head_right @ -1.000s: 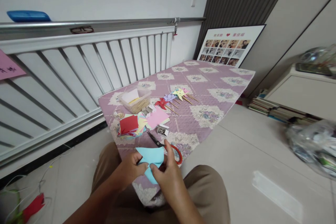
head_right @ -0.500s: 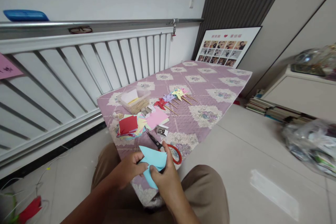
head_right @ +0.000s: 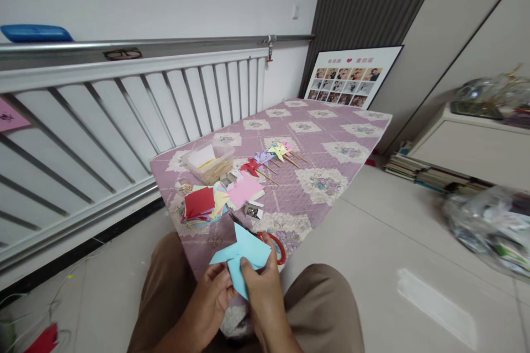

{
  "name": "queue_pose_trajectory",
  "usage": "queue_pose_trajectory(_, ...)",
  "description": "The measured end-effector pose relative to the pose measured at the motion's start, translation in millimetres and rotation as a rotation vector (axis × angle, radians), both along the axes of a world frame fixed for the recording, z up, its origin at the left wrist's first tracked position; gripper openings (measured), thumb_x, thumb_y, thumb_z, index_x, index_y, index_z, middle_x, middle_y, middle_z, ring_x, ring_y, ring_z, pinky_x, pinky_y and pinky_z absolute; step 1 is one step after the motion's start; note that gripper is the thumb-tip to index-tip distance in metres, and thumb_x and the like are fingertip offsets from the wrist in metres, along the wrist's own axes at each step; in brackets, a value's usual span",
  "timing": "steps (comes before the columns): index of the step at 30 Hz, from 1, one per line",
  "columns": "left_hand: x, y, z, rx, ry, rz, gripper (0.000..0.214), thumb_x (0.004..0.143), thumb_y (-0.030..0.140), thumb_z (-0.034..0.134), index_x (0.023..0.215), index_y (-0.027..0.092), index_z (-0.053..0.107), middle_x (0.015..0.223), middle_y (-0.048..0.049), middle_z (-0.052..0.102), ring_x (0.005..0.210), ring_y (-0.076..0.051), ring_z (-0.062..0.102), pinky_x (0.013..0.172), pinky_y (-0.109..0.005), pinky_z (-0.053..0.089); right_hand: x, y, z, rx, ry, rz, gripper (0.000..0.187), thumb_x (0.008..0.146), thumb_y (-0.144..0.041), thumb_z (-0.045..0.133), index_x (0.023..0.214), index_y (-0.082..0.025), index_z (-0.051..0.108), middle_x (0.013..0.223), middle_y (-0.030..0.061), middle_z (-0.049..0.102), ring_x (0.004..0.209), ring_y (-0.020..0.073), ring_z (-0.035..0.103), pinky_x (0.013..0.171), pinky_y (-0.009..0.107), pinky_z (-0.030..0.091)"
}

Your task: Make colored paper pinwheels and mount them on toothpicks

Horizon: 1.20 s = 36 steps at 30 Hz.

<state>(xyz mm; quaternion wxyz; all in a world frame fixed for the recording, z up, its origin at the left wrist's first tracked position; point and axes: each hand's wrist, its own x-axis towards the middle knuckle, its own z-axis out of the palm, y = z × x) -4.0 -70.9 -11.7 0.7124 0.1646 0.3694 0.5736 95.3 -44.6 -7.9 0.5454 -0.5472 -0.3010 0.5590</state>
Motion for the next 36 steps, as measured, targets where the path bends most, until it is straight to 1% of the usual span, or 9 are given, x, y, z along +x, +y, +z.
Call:
queue_pose_trajectory(3,10,0,-0.3,-0.025,0.052,0.119,0.035,0.059,0.033,0.081,0.087,0.018,0.068,0.084,-0.0032,0.067,0.073,-0.013,0.059,0.068,-0.025,0.044,-2,-1,-6.1,0.02,-0.029,-0.025,0.073,0.072,-0.031,0.066,0.138,-0.024,0.035,0.114,0.0066,0.063,0.085,0.0202,0.064,0.072,0.03,0.054)
queue_pose_trajectory(5,13,3,-0.2,-0.032,0.078,0.152,0.036,0.058,0.032,0.081,0.087,0.017,0.068,0.085,-0.0045,0.069,0.075,-0.015,0.061,0.073,-0.027,0.045,-4,-2,-7.1,0.033,-0.056,-0.036,0.071,0.072,-0.031,0.066,0.137,-0.022,0.037,0.12,0.0073,0.062,0.092,0.0209,0.064,0.079,0.03,0.053)
queue_pose_trajectory(7,16,7,1.3,-0.039,0.079,0.151,0.034,0.059,0.032,0.08,0.086,0.015,0.068,0.082,-0.0054,0.07,0.076,-0.017,0.062,0.076,-0.03,0.046,-4,-3,-6.8,0.029,-0.084,-0.037,0.071,0.072,-0.03,0.065,0.137,-0.021,0.037,0.125,0.0084,0.059,0.096,0.0215,0.063,0.083,0.031,0.052)
queue_pose_trajectory(10,20,12,4.6,-0.049,0.067,0.14,0.028,0.06,0.031,0.079,0.08,0.014,0.069,0.073,-0.0045,0.07,0.069,-0.018,0.063,0.073,-0.031,0.047,-4,-4,-8.1,0.03,-0.118,-0.04,0.072,0.073,-0.029,0.064,0.138,-0.021,0.035,0.128,0.0089,0.057,0.1,0.0218,0.063,0.087,0.032,0.05)
queue_pose_trajectory(15,25,15,7.0,-0.059,0.079,0.167,0.022,0.06,0.029,0.078,0.072,0.013,0.068,0.065,-0.0028,0.068,0.064,-0.015,0.062,0.068,-0.028,0.046,-3,-4,-13.9,0.063,-0.136,-0.059,0.072,0.075,-0.031,0.064,0.139,-0.021,0.033,0.122,0.0079,0.062,0.098,0.0219,0.065,0.083,0.032,0.052)
queue_pose_trajectory(23,27,18,11.6,-0.054,0.091,0.202,0.025,0.061,0.029,0.077,0.079,0.014,0.067,0.074,-0.0047,0.07,0.069,-0.017,0.064,0.07,-0.029,0.048,-4,-5,-10.9,0.066,-0.065,-0.054,0.072,0.076,-0.033,0.065,0.139,-0.023,0.032,0.12,0.0079,0.063,0.095,0.0219,0.066,0.085,0.033,0.052)
queue_pose_trajectory(31,21,19,6.8,-0.075,0.157,0.19,0.023,0.062,0.029,0.075,0.074,0.013,0.065,0.067,-0.0027,0.068,0.059,-0.014,0.06,0.064,-0.028,0.047,-7,-8,-19.2,0.073,-0.031,-0.055,0.069,0.074,-0.036,0.068,0.135,-0.022,0.038,0.127,0.0086,0.06,0.102,0.0226,0.064,0.086,0.033,0.052)
queue_pose_trajectory(34,15,21,3.1,-0.026,0.225,0.169,0.023,0.065,0.029,0.072,0.081,0.014,0.065,0.073,-0.0034,0.07,0.064,-0.015,0.06,0.067,-0.028,0.047,-5,-10,-14.3,0.055,0.029,-0.031,0.068,0.073,-0.04,0.069,0.133,-0.023,0.041,0.129,0.0085,0.059,0.104,0.0236,0.063,0.087,0.034,0.052)
queue_pose_trajectory(36,9,23,1.2,-0.008,0.313,0.142,0.022,0.066,0.029,0.07,0.082,0.014,0.066,0.074,-0.0035,0.069,0.066,-0.015,0.06,0.068,-0.028,0.047,1,-10,-7.1,0.056,0.081,0.008,0.063,0.075,-0.044,0.067,0.131,-0.023,0.044,0.125,0.0083,0.061,0.103,0.024,0.063,0.085,0.035,0.052)
